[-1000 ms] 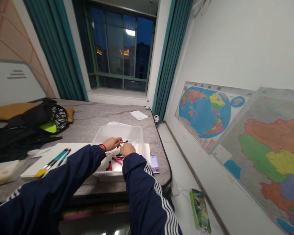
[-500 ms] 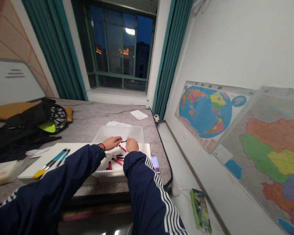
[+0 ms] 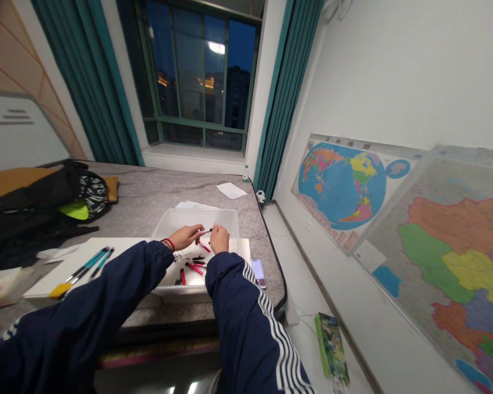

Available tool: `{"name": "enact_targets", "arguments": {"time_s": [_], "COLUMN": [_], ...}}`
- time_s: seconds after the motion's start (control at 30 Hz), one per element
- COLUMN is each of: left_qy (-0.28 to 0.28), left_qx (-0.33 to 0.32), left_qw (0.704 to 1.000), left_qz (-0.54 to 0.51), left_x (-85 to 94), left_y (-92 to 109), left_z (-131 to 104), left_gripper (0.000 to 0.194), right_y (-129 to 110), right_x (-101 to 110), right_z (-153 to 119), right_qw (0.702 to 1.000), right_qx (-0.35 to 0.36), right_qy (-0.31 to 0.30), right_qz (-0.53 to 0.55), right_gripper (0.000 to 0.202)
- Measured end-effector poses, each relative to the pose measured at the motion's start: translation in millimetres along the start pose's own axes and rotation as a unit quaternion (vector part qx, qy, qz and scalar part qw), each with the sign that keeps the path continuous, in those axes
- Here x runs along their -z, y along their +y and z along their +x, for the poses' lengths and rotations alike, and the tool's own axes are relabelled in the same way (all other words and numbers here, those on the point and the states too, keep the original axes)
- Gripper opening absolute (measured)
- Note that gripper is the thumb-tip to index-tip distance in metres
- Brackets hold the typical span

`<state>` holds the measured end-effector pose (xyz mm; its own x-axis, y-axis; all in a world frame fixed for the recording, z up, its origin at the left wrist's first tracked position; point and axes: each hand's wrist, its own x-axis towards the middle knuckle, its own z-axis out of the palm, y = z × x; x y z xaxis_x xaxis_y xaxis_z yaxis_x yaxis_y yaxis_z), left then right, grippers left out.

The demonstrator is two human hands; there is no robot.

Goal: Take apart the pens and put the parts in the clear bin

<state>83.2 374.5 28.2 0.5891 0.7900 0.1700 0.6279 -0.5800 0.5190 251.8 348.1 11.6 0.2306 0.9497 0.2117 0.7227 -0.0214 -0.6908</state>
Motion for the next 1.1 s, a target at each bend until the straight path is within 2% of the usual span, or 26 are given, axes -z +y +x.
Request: {"name": "enact_targets", "arguments": {"time_s": [0.17, 0.33, 0.47, 0.57, 0.7, 0.8, 0.9, 1.1], "left_qy": [-0.024, 0.028, 0.058, 0.058, 0.044, 0.065, 0.104, 0.113], "left_qx": [0.023, -0.006, -0.031, -0.017, 0.024, 0.044, 0.028, -0.036], "left_qw": [0.999, 0.999, 0.998, 0.998, 0.998, 0.996, 0.994, 0.992], "left_qz": [0.004, 0.017, 0.014, 0.007, 0.022, 0.032, 0.005, -0.032], "left_x": [-1.1, -5.5, -0.1, 5.5, 6.5, 4.9, 5.1, 9.0], "left_y": [-1.8, -10.6, -13.3, -12.1, -11.4, -12.6, -13.6, -14.2], "left_z": [1.2, 2.9, 3.9, 5.5, 8.5, 9.4, 8.0, 6.1], "left_gripper": [0.048, 0.043, 0.040, 0.039, 0.047, 0.047, 0.040, 0.035], "right_y": [4.9, 9.8, 9.5, 7.5, 4.4, 1.1, -3.5, -9.2], "right_x": [-5.3, -12.2, -12.6, -11.2, -11.2, -11.6, -9.2, -2.2], "right_z": [-3.5, -1.9, 2.8, 5.0, 4.6, 4.6, 6.8, 9.3], "right_qw": [1.000, 0.999, 0.998, 0.997, 0.997, 0.998, 0.998, 0.999], "right_qx": [-0.015, -0.033, -0.042, -0.047, -0.042, -0.023, -0.012, -0.001], "right_qy": [-0.024, -0.020, -0.016, -0.017, -0.017, -0.017, -0.012, 0.014], "right_qz": [0.000, 0.018, 0.041, 0.054, 0.061, 0.060, 0.056, 0.043], "right_gripper": [0.049, 0.047, 0.048, 0.047, 0.046, 0.044, 0.044, 0.039]}}
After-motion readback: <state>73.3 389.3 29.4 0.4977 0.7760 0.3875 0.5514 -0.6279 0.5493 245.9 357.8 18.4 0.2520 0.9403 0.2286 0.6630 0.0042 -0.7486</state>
